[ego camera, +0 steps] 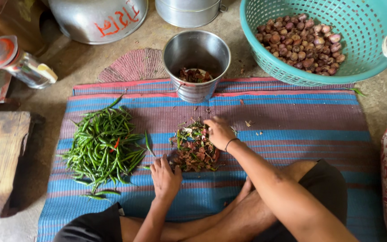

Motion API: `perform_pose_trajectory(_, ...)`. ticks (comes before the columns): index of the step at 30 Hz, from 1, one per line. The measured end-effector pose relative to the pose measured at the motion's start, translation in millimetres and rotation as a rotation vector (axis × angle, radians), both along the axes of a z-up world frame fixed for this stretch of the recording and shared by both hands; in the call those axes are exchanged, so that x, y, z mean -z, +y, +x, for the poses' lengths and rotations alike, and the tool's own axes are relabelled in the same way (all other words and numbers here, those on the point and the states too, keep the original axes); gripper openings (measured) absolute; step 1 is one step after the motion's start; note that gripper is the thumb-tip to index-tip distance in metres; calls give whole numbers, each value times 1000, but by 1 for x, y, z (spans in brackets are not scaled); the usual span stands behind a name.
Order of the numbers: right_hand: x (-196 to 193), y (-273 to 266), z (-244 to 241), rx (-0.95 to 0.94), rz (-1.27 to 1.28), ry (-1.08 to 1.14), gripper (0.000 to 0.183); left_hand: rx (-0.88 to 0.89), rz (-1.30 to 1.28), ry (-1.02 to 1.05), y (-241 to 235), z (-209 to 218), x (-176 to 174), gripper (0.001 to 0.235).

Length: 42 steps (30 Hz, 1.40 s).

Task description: The person sits on a mat and removes stems from green chilies by hand, placing the cleaned chilies in a pile and the discarded stems into a metal bucket. The person also gathers and transfers the accumulated stems into the bucket.

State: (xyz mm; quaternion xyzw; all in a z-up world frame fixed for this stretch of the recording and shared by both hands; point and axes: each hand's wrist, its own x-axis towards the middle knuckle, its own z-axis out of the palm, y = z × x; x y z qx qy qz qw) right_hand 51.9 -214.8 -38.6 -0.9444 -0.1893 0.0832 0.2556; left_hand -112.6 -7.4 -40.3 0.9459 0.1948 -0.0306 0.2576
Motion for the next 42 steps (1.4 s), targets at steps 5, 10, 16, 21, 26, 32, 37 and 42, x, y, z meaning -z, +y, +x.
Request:
perform_pose_trajectory(5, -28, -19, 0, 298, 148, 25, 35, 80, -47, 122, 17, 10, -15, 56)
perform_pose_trajectory(10, -54, -68, -5, 461, -419, 197, 47, 178, -57, 149, 22, 11, -11, 53)
perform_pose_trajectory(16, -14, -30, -28, 169, -276, 233, 55, 93, -383, 158, 4, 37, 21, 45)
perform_pose_trajectory(21, -44, -18, -68, 243, -67, 315, 54, -27, -567, -350, 4, 49, 23, 48)
perform_pose_trajectory(26, -78, -11, -84, 205, -283, 546, 101, 140, -384, 171, 17, 24, -23, 78)
perform_pose_trajectory(32, -41, 26, -100, 201, -266, 416, 116, 208, -249, 327, -26, 22, -45, 87)
perform_pose_trajectory(37, -16, 31, -91, 194, -175, 282, 105, 159, -266, 177, -34, 37, -39, 80)
perform_pose_trajectory(42, -17, 25, -63, 194, 136, 80, 102, 111, -333, 39, -32, 75, -32, 70)
